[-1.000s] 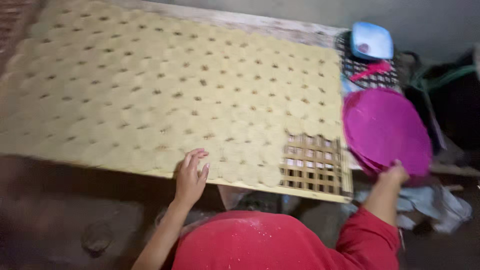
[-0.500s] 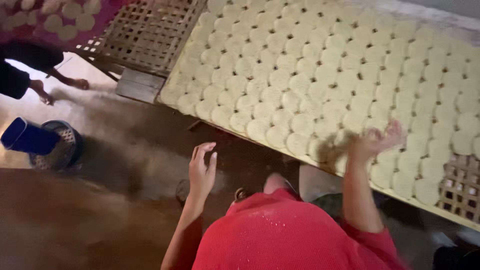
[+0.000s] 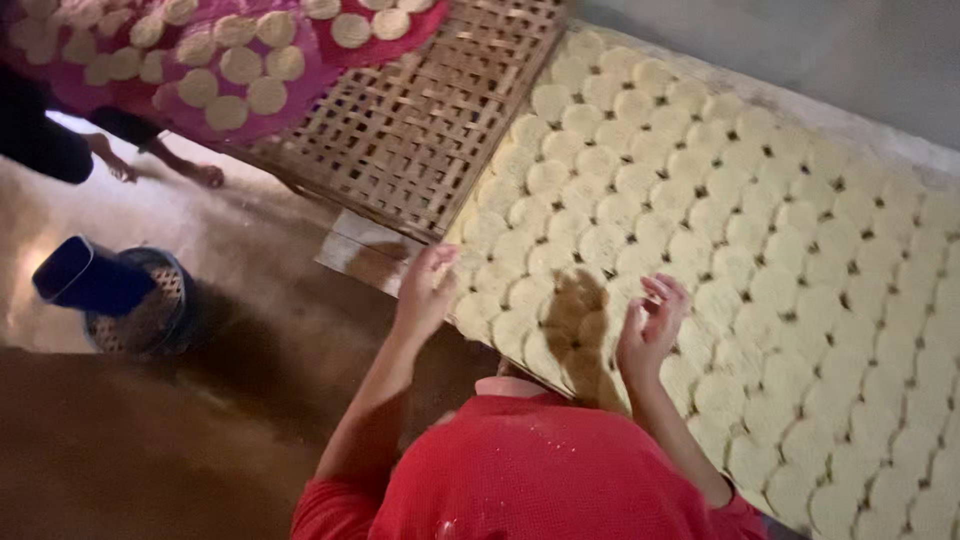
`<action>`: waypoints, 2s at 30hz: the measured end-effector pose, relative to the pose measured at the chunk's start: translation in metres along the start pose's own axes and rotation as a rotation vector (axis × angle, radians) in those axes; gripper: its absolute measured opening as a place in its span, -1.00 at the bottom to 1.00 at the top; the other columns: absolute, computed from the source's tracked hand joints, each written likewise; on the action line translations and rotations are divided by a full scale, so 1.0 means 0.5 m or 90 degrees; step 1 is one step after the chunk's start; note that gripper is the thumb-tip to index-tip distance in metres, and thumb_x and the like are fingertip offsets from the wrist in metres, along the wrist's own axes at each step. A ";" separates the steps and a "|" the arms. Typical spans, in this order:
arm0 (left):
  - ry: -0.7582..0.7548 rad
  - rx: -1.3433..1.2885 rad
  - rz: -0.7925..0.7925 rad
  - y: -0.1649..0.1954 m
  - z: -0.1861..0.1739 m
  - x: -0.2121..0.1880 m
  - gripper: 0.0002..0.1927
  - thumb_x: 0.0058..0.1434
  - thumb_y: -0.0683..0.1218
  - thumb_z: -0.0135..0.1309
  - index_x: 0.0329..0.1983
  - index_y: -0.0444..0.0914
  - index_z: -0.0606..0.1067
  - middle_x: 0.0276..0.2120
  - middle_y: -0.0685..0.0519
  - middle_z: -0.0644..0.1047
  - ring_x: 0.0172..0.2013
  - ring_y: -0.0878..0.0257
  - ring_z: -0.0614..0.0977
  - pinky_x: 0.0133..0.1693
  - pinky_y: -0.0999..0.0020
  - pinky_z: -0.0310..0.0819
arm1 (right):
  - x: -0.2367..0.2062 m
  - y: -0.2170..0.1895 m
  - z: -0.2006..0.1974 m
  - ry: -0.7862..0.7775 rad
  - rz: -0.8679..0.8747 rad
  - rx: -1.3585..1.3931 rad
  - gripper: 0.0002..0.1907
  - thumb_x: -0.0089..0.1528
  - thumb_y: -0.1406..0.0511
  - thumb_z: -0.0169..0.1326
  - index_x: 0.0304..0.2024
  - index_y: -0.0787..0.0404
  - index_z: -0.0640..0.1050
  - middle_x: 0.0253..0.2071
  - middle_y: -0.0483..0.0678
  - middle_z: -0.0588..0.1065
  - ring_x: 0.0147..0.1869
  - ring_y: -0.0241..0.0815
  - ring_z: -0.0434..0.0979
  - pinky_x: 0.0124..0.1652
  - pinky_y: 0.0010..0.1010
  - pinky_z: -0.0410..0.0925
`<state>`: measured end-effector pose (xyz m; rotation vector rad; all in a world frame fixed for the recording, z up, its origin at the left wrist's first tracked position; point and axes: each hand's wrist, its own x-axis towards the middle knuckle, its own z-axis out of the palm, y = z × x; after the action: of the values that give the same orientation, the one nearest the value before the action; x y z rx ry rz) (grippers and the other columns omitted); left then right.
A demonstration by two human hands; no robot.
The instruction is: The person peels round dried crackers off pink plastic sheets and arranges them in rows on bamboo drying racks. They stack emptied plastic sheets aside, carry filled racks to a growing pile of finished racks, and lift a large rack of crackers at the end.
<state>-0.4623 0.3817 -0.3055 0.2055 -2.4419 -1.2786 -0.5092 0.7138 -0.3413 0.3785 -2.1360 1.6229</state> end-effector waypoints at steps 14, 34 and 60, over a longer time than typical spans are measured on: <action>0.267 -0.077 -0.242 -0.559 -0.604 0.463 -0.75 0.36 -0.15 0.04 0.08 -0.28 0.51 -0.02 0.00 0.56 0.00 0.20 0.57 0.09 0.31 0.43 | 0.309 -0.121 0.813 -0.512 0.162 0.053 -0.73 0.40 0.25 -0.02 0.06 0.25 0.54 -0.02 -0.01 0.49 0.00 -0.19 0.54 0.01 -0.29 0.41; 0.192 0.227 -0.180 -0.867 -1.033 0.880 -0.64 0.37 0.03 0.05 0.16 -0.16 0.55 0.02 -0.14 0.60 0.01 -0.17 0.59 0.03 -0.05 0.43 | 0.507 -0.267 1.671 -0.180 0.158 -0.306 -0.73 0.30 0.15 0.02 -0.05 0.15 0.50 -0.23 0.14 0.59 -0.16 0.18 0.61 -0.15 0.06 0.40; -0.629 -0.429 0.159 -0.021 -0.048 0.086 -0.77 0.40 -0.19 -0.10 0.04 -0.38 0.47 -0.14 0.00 0.58 -0.12 0.32 0.56 -0.06 0.46 0.44 | -0.477 -0.516 0.131 0.541 0.354 0.179 -0.74 0.37 0.32 -0.02 0.10 0.27 0.47 -0.21 -0.14 0.50 -0.21 -0.35 0.50 -0.22 -0.50 0.41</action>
<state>-0.4928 0.3449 -0.2905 -1.1043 -2.3480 -2.3320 -0.1937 0.5695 -0.2556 -0.7730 -1.4078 1.8916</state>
